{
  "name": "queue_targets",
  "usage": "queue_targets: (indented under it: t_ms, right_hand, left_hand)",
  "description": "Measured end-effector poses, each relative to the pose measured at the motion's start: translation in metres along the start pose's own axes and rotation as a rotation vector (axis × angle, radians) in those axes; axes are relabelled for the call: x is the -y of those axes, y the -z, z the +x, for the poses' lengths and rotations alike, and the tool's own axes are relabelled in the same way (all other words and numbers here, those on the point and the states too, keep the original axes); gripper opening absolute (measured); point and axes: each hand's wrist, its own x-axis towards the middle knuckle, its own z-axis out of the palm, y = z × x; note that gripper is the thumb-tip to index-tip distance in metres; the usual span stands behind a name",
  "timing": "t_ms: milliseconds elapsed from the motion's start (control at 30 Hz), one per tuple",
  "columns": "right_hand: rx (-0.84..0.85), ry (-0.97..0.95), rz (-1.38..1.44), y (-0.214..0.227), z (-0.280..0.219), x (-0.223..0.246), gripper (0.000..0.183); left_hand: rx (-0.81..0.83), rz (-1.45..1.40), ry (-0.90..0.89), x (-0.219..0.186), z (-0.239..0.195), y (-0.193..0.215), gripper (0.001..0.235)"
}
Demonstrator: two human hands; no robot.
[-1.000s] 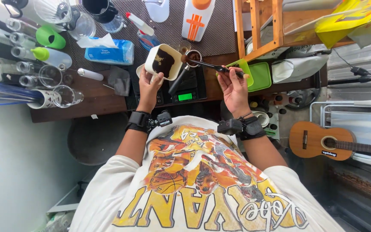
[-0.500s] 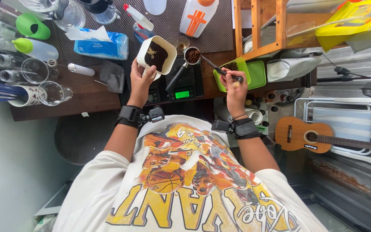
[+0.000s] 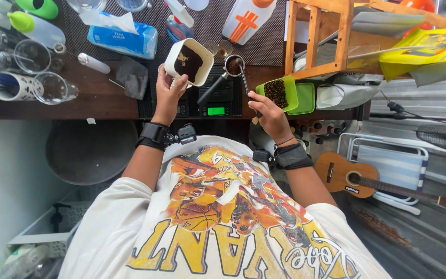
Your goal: Preparing an espresso shot by measuring grounds, tamping them in a portafilter, and using an espresso machine.
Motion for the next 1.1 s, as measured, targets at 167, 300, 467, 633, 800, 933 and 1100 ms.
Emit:
queue_targets:
  t_ms: [167, 300, 467, 633, 800, 933, 1100]
  right_hand:
    - [0.187, 0.09, -0.2, 0.006, -0.005, -0.013, 0.042]
    - [0.211, 0.154, -0.182, 0.011, -0.007, -0.022, 0.039]
    - [0.272, 0.198, -0.193, 0.02, -0.004, -0.027, 0.038]
    - [0.269, 0.251, -0.215, 0.029, -0.005, -0.032, 0.037]
    - [-0.034, 0.167, 0.042, 0.031, -0.005, -0.035, 0.021]
    - [-0.262, -0.009, 0.316, 0.039, 0.004, -0.028, 0.015]
    - [-0.221, -0.04, 0.833, 0.044, 0.016, -0.011, 0.018]
  left_hand:
    - [-0.058, -0.034, -0.031, 0.006, -0.01, -0.005, 0.058]
    - [-0.097, -0.051, -0.049, 0.012, -0.02, -0.012, 0.063]
    - [-0.142, -0.03, -0.059, 0.016, -0.034, -0.02, 0.07]
    - [-0.174, -0.067, -0.093, 0.025, -0.046, -0.022, 0.075]
    - [-0.235, -0.024, -0.098, 0.024, -0.057, -0.028, 0.071]
    - [-0.213, 0.014, -0.156, 0.032, -0.057, -0.031, 0.071]
    - [-0.099, 0.093, -0.159, 0.042, -0.052, -0.039, 0.077]
